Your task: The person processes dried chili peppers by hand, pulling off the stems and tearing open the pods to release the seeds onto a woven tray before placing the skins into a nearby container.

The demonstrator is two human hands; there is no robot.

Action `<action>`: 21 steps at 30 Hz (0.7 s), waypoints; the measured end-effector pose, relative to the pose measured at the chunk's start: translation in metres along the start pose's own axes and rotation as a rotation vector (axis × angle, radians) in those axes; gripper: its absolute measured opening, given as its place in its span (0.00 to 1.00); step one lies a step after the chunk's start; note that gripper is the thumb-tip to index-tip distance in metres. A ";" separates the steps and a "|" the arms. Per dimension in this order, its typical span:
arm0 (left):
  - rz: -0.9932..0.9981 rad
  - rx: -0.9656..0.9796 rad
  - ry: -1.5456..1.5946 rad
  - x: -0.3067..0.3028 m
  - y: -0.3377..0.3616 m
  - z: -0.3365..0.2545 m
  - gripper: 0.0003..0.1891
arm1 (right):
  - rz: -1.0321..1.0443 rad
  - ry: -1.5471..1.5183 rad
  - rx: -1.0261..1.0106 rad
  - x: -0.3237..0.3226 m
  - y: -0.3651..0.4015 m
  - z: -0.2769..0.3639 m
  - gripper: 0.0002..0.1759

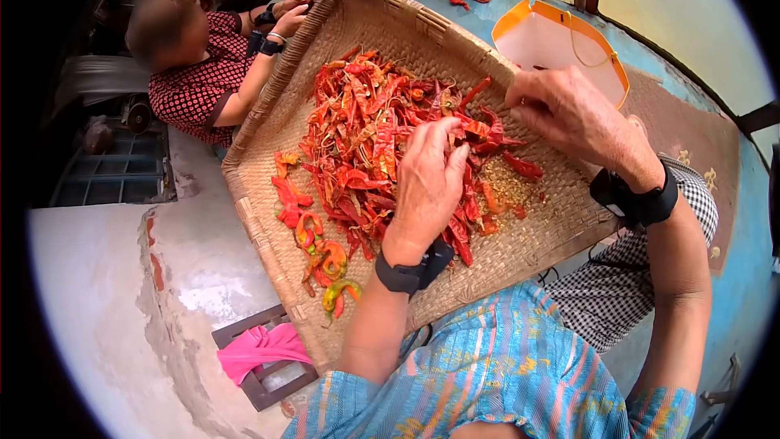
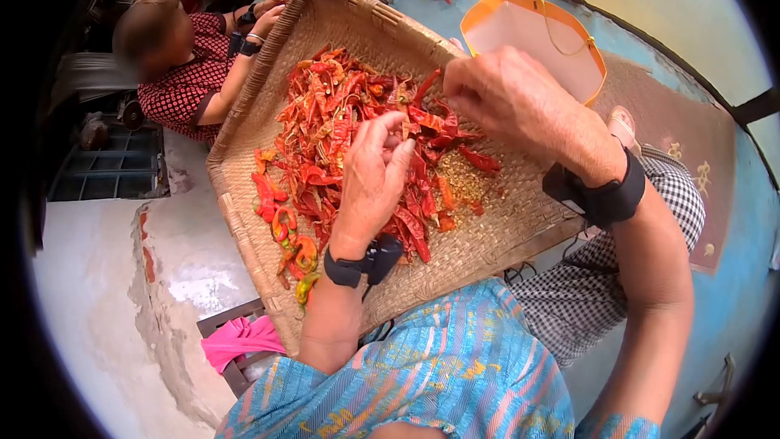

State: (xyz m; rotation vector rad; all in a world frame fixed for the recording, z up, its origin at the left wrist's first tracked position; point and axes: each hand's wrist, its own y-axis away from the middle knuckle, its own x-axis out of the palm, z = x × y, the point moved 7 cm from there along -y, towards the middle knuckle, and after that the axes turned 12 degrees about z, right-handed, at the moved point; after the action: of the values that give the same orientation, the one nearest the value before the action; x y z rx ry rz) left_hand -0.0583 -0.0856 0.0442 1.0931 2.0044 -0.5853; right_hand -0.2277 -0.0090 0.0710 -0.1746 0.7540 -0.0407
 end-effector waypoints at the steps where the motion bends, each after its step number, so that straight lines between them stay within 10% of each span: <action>1: -0.037 0.061 -0.160 -0.007 -0.008 -0.005 0.18 | -0.068 -0.009 0.005 -0.008 0.001 -0.002 0.04; 7: -0.061 0.159 -0.436 0.000 -0.052 0.011 0.22 | -0.066 0.061 -0.022 -0.013 0.003 -0.001 0.05; 21: 0.207 0.164 -0.010 0.029 0.007 -0.025 0.10 | 0.151 0.166 0.046 0.013 0.005 -0.013 0.06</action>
State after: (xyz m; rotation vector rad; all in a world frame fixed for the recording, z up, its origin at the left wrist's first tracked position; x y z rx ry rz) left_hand -0.0725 -0.0499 0.0358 1.3748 1.8302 -0.6524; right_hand -0.2272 -0.0074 0.0514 -0.0708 0.9293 0.0717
